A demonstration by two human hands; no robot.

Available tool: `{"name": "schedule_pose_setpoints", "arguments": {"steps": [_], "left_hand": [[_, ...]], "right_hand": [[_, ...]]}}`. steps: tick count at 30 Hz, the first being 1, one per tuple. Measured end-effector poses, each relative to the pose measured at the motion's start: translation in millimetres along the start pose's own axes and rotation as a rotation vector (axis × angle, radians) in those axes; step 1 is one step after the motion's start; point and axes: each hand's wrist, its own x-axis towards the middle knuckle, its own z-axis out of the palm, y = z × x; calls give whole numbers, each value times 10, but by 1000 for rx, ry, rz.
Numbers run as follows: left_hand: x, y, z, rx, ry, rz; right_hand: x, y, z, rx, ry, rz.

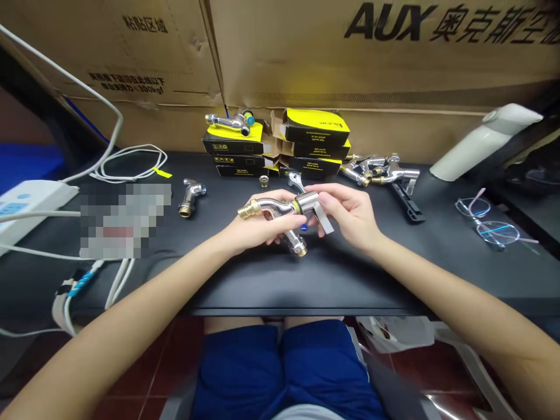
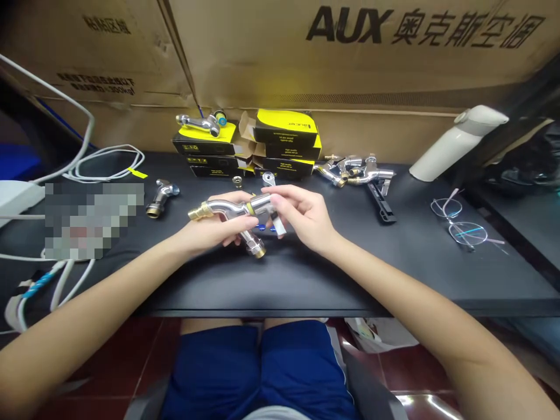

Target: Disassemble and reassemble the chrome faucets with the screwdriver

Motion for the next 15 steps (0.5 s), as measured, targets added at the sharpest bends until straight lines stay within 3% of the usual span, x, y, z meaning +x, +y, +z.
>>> {"name": "schedule_pose_setpoints", "arguments": {"steps": [10,15], "left_hand": [[8,-51,-51,-15,4,-13],[18,-63,-59,-58,-18,-17]], "right_hand": [[-30,18,4,-130,-19,-103],[-60,-5,16,-369,-37,-290]]}}
